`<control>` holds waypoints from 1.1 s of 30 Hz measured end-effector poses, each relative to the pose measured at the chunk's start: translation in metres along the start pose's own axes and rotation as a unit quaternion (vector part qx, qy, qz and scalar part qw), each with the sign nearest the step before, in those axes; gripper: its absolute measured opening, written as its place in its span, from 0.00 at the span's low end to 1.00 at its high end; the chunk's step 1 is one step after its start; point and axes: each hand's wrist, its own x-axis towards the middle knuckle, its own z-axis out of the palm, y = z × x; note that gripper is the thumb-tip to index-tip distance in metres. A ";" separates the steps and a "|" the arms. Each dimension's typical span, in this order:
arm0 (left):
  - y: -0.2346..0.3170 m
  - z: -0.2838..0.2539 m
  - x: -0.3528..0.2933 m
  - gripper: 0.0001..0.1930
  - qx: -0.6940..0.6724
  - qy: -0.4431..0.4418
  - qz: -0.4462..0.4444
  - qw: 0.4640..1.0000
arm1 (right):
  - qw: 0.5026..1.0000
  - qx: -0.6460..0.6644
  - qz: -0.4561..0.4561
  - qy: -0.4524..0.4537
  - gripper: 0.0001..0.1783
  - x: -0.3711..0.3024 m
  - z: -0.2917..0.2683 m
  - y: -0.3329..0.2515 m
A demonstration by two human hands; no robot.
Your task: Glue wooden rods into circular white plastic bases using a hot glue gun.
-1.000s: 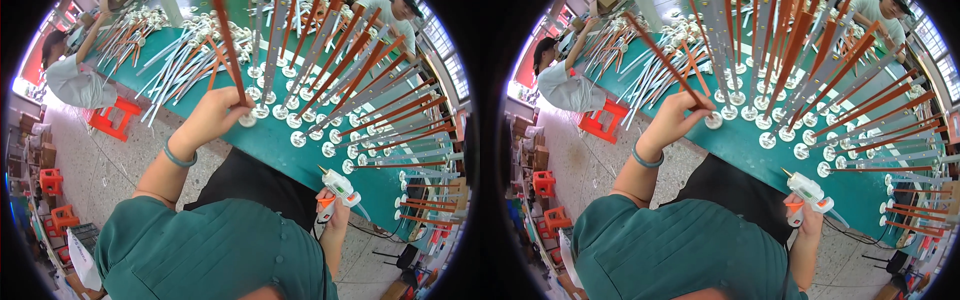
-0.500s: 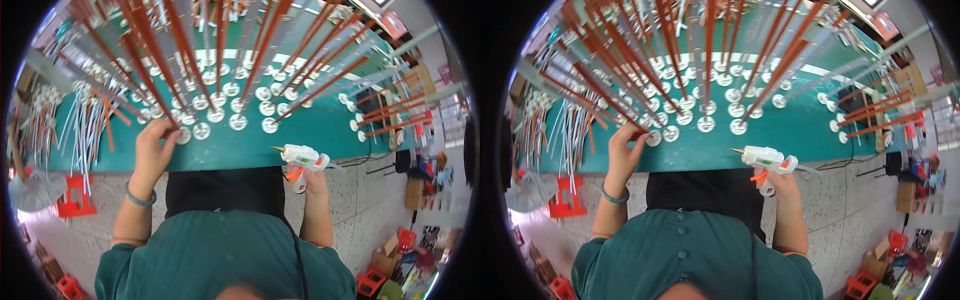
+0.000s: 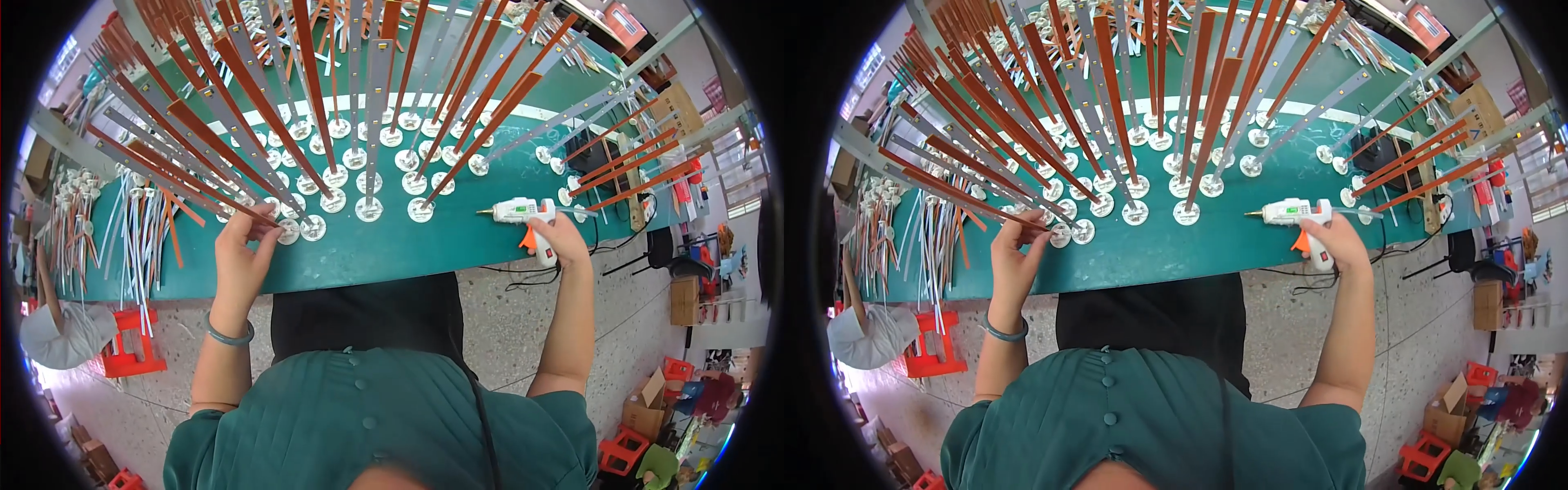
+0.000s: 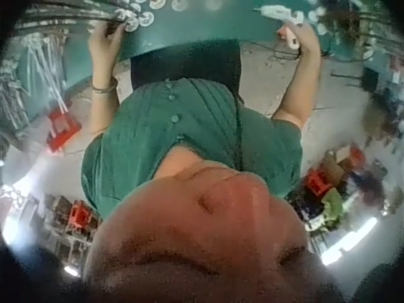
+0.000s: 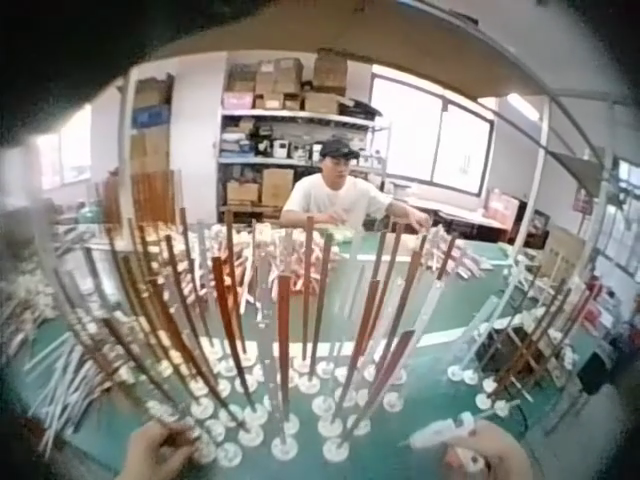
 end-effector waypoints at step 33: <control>0.028 0.060 -0.037 0.36 0.170 -0.300 0.258 0.903 | 0.758 -0.323 -0.564 -0.057 0.37 -0.069 0.230 0.016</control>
